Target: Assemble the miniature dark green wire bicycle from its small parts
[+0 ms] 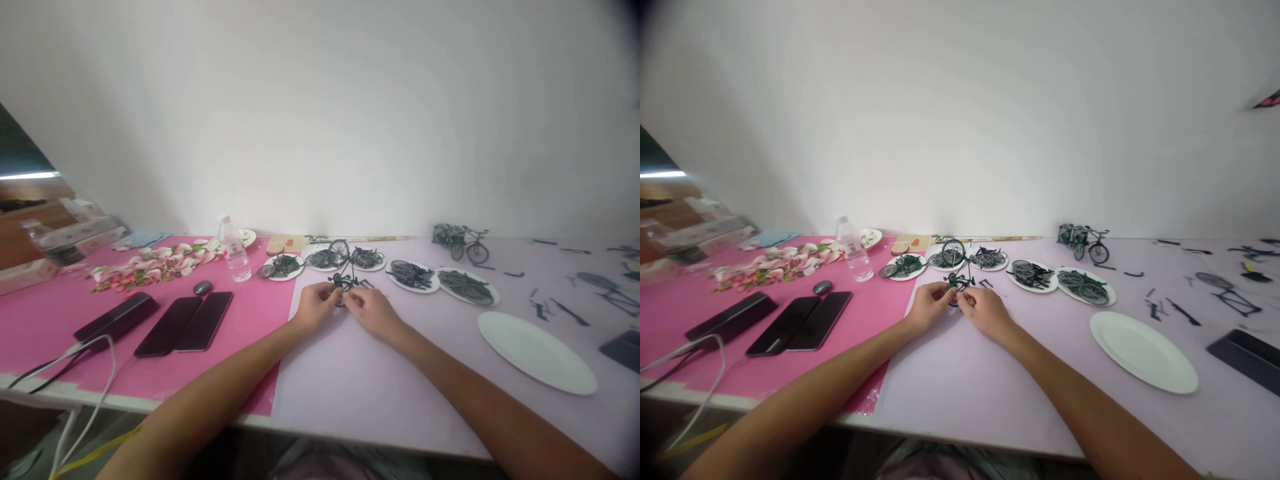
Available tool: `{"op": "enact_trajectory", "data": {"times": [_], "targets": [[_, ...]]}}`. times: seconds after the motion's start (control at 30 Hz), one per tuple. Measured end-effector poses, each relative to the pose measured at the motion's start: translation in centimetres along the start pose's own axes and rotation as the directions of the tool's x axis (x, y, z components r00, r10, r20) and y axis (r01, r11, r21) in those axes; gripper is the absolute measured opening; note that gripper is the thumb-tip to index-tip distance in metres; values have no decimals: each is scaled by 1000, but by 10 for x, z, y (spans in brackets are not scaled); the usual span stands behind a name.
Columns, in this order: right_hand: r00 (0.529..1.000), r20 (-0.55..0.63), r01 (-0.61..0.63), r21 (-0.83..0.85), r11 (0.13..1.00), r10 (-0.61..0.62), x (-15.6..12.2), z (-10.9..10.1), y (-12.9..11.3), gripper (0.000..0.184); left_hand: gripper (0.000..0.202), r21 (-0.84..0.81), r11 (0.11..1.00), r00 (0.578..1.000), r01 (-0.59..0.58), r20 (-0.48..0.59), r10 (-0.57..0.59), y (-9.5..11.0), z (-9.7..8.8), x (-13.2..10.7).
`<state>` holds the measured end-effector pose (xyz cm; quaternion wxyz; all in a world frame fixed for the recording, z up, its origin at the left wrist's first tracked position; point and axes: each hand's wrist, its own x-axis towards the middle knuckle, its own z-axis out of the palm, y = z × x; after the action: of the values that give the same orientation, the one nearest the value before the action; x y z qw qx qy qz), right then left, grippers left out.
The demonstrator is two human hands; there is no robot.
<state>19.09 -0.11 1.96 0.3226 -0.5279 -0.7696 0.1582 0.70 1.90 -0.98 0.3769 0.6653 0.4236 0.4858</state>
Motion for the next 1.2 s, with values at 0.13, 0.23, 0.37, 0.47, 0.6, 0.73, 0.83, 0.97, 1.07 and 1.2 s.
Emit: {"op": "enact_trajectory", "data": {"times": [0.13, 0.23, 0.37, 0.47, 0.6, 0.73, 0.83, 0.97, 1.07, 1.2], "targets": [[1000, -7, -5, -4, 1000, 5, 1, 0, 1, 46, 41, -3, 1000, 1000, 3, 6, -3, 1, 0, 0], [1000, -1, -17, 9, 1000, 17, 1, -1, 1, 48, 40, -13, 1000, 1000, 3, 12, -3, 1, 0, 0], [1000, 8, -18, -5, 1000, 18, 1, -1, 2, 46, 40, -8, 1000, 1000, -3, 6, 3, 0, 0, 0], [1000, 4, -6, -5, 1000, 6, 2, -1, 3, 48, 41, 11, 1000, 1000, -8, 4, 8, 1, 0, 0], [1000, 13, -18, 10, 1000, 18, 2, -2, 2, 48, 42, 14, 1000, 1000, -10, -1, 10, 2, 0, -1], [1000, 16, -12, 5, 1000, 12, 2, -2, 2, 46, 41, -2, 1000, 1000, -5, 9, 5, 4, -1, -1], [1000, 11, -7, 14, 1000, 7, 2, -2, 3, 48, 40, -10, 1000, 1000, 4, 11, -3, 4, 0, -1], [1000, 7, -18, -3, 1000, 18, 2, -1, 3, 47, 40, -14, 1000, 1000, -1, 6, 1, 2, 0, 0], [1000, 0, -14, -14, 1000, 14, 2, -1, 3, 46, 40, 0, 1000, 1000, -10, 1, 10, 1, 1, 0], [1000, 2, -16, -7, 1000, 16, 2, -2, 2, 47, 42, 1, 1000, 1000, -10, 2, 10, 2, 1, -1]]}}
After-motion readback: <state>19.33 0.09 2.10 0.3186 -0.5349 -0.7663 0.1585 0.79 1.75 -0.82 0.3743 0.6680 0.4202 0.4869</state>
